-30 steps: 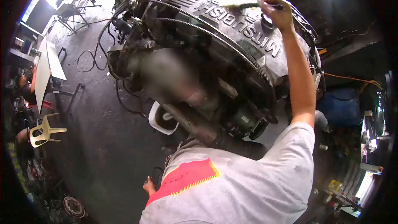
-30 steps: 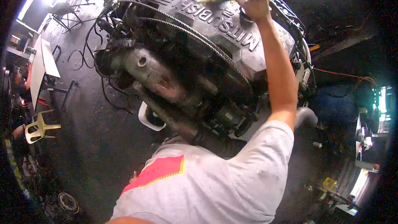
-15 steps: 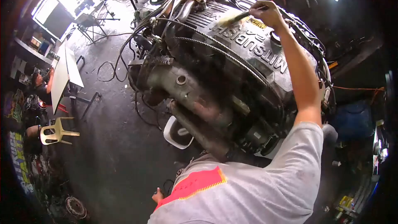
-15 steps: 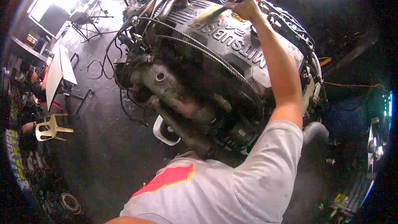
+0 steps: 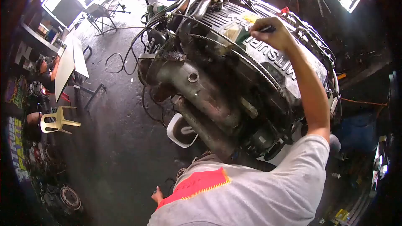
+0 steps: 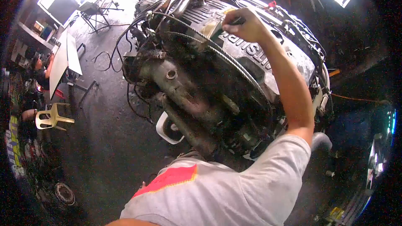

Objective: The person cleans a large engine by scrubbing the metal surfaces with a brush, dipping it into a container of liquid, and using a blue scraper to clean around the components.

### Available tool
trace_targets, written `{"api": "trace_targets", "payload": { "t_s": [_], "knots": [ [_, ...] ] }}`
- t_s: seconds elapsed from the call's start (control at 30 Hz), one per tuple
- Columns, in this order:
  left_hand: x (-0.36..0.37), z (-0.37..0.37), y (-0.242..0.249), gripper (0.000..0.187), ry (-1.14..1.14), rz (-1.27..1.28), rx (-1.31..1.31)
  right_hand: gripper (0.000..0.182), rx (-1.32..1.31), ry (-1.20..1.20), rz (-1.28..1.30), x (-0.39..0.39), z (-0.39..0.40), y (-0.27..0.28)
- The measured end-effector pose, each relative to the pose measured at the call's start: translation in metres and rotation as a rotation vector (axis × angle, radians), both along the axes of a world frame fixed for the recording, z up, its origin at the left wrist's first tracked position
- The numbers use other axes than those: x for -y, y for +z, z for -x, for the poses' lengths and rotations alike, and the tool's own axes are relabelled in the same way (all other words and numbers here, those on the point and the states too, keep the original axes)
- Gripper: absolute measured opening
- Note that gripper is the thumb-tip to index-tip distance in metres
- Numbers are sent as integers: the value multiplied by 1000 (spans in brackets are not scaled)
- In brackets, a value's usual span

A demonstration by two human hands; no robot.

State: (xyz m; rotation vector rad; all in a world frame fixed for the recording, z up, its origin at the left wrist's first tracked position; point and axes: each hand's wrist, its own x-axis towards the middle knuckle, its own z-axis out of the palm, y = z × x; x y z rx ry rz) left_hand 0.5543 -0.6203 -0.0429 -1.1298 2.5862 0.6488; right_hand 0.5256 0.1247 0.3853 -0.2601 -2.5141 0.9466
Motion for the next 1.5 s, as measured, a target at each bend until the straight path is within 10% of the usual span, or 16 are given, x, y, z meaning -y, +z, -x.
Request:
{"api": "trace_targets", "payload": {
  "t_s": [0.2,0.27,0.63,0.83,1.03,1.13,1.3,1.5],
  "knots": [
    [8,-9,-17,43,-294,102,-297,12,184,105,191,-31,12,22],
    [-52,15,60,43,-127,160,-33,13,180,144,159,-24,29,8],
    [-42,9,51,42,-74,-166,-138,22,393,86,263,4,73,-23],
    [-22,-10,32,48,-13,55,-72,20,31,179,305,-22,88,2],
    [-27,-23,36,46,-43,253,-95,17,338,102,198,-11,118,-11],
    [-66,-15,100,45,162,50,6,17,172,162,408,-34,102,9],
    [29,-51,-37,48,71,-102,-62,18,370,153,145,-9,73,8],
    [37,-21,-53,54,-138,97,68,23,205,194,230,-36,54,14]
  ]
}}
